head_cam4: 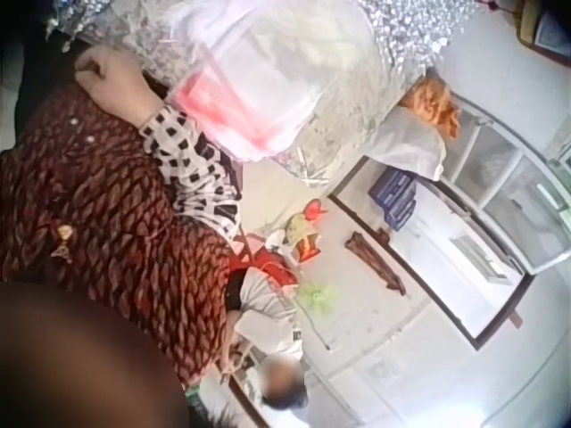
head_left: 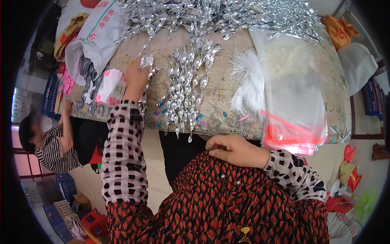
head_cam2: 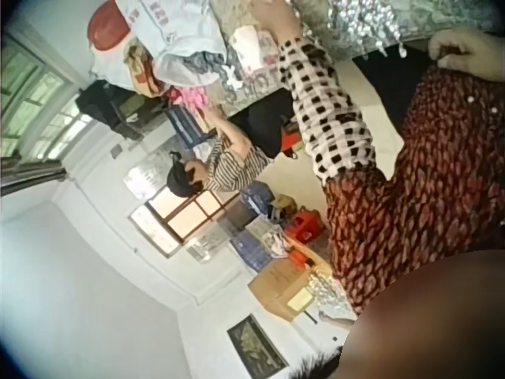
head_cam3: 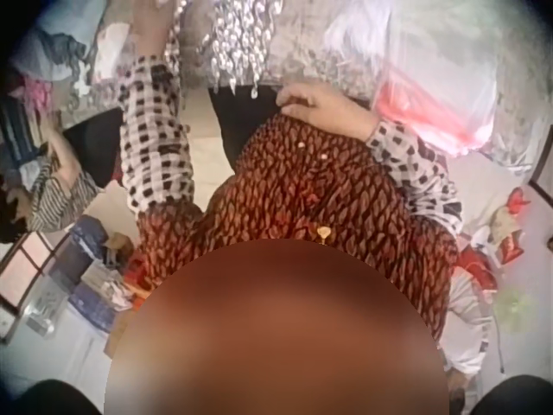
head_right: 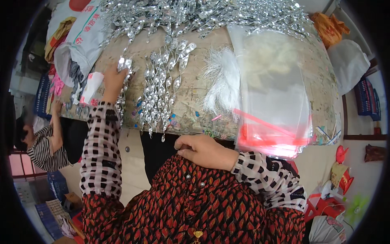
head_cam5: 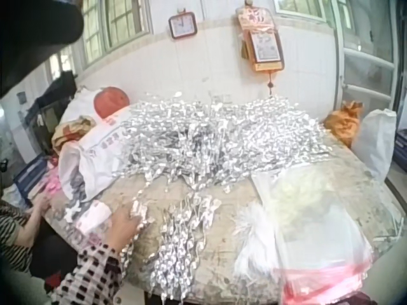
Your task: Inspecting and packaging silver tinsel decorative strings into plastic bags.
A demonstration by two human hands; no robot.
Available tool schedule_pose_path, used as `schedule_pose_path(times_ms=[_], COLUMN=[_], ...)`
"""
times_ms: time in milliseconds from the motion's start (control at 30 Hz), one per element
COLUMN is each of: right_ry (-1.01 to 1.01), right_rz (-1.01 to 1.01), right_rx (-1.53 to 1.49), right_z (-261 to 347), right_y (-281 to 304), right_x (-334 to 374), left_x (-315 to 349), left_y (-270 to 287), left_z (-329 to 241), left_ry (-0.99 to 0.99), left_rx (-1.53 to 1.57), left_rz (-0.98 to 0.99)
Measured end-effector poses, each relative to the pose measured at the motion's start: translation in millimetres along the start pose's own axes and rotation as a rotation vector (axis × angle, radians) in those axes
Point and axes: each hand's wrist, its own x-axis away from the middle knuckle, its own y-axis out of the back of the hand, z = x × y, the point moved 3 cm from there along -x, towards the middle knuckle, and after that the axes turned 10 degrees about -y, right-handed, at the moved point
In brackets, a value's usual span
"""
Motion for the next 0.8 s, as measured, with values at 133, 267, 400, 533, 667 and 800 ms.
schedule_pose_path(times_ms=[133,267,400,533,667,800], right_ry=[-0.022,-0.017,-0.035,-0.049,-0.058,-0.073], right_rz=[0.009,0.030,0.009,-0.005,-0.005,0.013], right_rx=[-0.023,-0.028,-0.018,-0.034,-0.036,-0.013], right_z=[-1,-3,-4,-5,-6,-7], right_y=[-3,-12,-10,-13,-14,-16], right_x=[-4,-10,-10,-10,-11,-11], left_x=[44,56,37,33,36,45], left_y=[19,12,12,5,2,7], left_z=[-22,9,1,6,8,-8], left_ry=[-0.174,-0.071,0.089,0.106,0.113,-0.113], left_rx=[-0.140,-0.408,-0.294,-0.409,-0.393,-0.350], left_rz=[-0.063,0.027,0.055,0.105,0.046,-0.109])
